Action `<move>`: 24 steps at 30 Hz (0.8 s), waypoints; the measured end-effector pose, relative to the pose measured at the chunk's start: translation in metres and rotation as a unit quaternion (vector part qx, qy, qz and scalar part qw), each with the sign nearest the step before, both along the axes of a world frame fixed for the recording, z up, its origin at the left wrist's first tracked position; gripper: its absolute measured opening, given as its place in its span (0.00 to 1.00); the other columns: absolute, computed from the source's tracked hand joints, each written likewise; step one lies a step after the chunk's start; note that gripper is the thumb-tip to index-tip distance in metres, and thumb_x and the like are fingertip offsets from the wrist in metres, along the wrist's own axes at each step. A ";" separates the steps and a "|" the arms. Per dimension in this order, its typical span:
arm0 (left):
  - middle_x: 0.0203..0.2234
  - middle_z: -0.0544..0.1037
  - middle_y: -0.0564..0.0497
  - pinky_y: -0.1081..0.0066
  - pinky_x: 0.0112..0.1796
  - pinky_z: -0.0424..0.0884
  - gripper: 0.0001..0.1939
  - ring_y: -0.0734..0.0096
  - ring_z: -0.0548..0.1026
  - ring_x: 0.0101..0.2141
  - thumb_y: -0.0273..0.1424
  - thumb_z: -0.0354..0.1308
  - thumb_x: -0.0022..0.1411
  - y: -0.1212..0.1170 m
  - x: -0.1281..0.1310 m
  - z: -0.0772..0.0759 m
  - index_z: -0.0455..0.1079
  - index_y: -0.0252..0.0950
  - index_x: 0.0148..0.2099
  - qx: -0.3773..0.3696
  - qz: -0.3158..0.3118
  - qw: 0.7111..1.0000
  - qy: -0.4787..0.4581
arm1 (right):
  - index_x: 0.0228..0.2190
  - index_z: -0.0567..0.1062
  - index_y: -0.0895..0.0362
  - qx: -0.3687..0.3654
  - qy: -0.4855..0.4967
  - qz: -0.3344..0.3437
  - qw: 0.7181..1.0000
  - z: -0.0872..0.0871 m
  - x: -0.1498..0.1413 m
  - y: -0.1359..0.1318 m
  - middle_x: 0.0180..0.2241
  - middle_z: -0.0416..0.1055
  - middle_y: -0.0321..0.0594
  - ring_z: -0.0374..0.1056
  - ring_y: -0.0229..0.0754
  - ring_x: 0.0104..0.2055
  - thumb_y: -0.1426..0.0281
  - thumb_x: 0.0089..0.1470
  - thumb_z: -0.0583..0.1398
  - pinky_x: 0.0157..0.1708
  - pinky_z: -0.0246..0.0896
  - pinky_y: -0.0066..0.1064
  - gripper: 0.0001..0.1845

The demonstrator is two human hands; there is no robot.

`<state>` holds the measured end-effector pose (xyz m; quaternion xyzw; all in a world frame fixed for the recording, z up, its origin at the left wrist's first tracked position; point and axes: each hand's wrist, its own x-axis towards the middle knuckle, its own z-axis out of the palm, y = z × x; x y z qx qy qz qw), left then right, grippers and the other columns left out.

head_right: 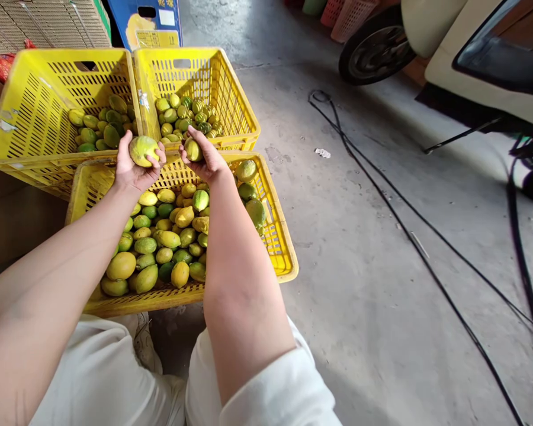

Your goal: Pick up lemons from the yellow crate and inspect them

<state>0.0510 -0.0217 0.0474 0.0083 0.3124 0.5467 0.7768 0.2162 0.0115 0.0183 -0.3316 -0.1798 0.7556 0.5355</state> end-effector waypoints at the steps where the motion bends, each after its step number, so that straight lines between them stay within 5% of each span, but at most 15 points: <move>1: 0.33 0.80 0.43 0.77 0.22 0.74 0.28 0.65 0.79 0.34 0.51 0.50 0.74 -0.001 0.000 0.000 0.68 0.39 0.66 0.002 0.007 1.000 0.003 | 0.34 0.70 0.52 -0.007 0.003 -0.008 1.000 0.000 0.000 0.000 0.30 0.71 0.33 0.75 0.42 0.45 0.56 0.63 0.64 0.43 0.79 0.36 0.14; 5: 0.43 0.81 0.39 0.72 0.32 0.81 0.30 0.58 0.81 0.47 0.47 0.44 0.75 -0.003 0.000 -0.004 0.64 0.34 0.68 0.018 0.040 0.999 0.002 | 0.36 0.71 0.52 -0.039 0.017 -0.023 0.999 0.001 0.004 -0.003 0.32 0.72 0.37 0.75 0.47 0.50 0.58 0.67 0.57 0.48 0.78 0.47 0.12; 9: 0.49 0.80 0.36 0.71 0.35 0.82 0.24 0.52 0.80 0.54 0.39 0.42 0.76 -0.002 0.000 -0.006 0.69 0.33 0.63 0.038 0.023 0.999 0.006 | 0.36 0.70 0.53 -0.047 0.001 -0.028 0.999 0.002 0.011 -0.006 0.31 0.73 0.37 0.75 0.44 0.49 0.69 0.67 0.52 0.48 0.78 0.43 0.08; 13: 0.40 0.80 0.41 0.78 0.30 0.80 0.21 0.64 0.82 0.42 0.44 0.48 0.77 0.002 0.002 -0.004 0.72 0.36 0.58 0.020 0.010 1.000 0.010 | 0.36 0.73 0.53 -0.014 -0.005 -0.023 1.000 0.000 0.013 -0.006 0.32 0.73 0.35 0.74 0.40 0.42 0.65 0.66 0.60 0.42 0.79 0.33 0.06; 17: 0.30 0.75 0.44 0.79 0.20 0.74 0.31 0.73 0.75 0.24 0.55 0.51 0.72 0.007 0.004 -0.004 0.72 0.33 0.58 -0.036 -0.039 0.997 0.056 | 0.33 0.71 0.53 -0.032 -0.016 -0.013 0.999 -0.005 0.011 -0.003 0.29 0.70 0.32 0.71 0.36 0.33 0.69 0.63 0.64 0.33 0.77 0.26 0.07; 21: 0.29 0.78 0.44 0.79 0.15 0.68 0.28 0.70 0.75 0.23 0.53 0.51 0.73 0.011 0.005 -0.011 0.72 0.36 0.59 -0.059 -0.089 0.990 0.088 | 0.33 0.69 0.54 -0.095 -0.046 0.037 0.994 -0.009 0.006 0.000 0.28 0.68 0.32 0.68 0.33 0.27 0.73 0.63 0.62 0.21 0.68 0.19 0.07; 24: 0.33 0.81 0.43 0.78 0.15 0.68 0.24 0.67 0.79 0.25 0.48 0.52 0.74 0.014 0.004 -0.017 0.72 0.37 0.59 -0.063 -0.095 0.989 0.096 | 0.34 0.68 0.54 -0.097 -0.060 0.024 0.993 -0.009 0.002 0.002 0.28 0.69 0.32 0.69 0.35 0.28 0.68 0.62 0.64 0.22 0.71 0.21 0.08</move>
